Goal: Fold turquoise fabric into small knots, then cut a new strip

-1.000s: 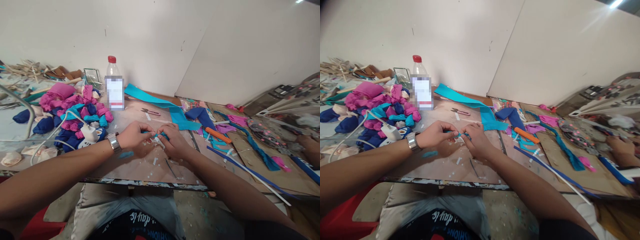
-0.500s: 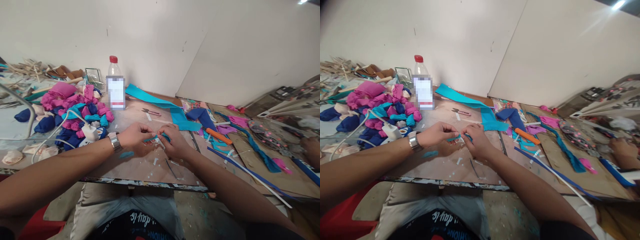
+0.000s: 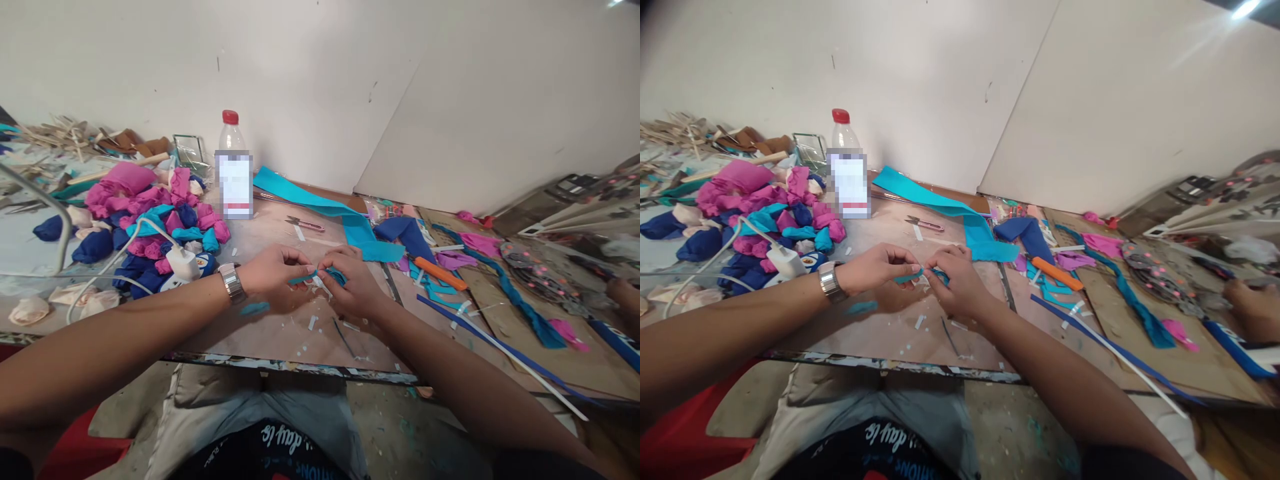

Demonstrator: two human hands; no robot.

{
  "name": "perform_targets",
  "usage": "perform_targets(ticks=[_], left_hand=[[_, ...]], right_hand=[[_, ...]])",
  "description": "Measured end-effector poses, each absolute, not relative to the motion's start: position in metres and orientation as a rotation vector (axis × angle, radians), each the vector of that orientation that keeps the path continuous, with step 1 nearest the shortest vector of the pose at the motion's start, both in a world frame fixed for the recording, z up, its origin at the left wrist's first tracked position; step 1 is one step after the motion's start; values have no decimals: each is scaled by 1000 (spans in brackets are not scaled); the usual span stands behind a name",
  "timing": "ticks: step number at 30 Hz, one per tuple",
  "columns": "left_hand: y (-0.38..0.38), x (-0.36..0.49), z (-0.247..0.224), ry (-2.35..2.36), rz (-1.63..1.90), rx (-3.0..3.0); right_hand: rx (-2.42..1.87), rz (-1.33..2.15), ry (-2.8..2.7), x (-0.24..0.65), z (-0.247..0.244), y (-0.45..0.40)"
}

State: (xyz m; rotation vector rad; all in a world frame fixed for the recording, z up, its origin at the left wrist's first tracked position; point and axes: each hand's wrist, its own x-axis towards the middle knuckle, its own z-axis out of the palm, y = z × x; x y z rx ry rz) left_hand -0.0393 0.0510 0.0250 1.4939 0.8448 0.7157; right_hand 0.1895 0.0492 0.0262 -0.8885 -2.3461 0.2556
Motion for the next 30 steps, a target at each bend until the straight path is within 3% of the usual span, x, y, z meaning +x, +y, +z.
perform_targets(ticks=[30], left_hand=[[47,-38,28,882,727,1842]], right_hand=[[-855,195,-2283,191,27,49]])
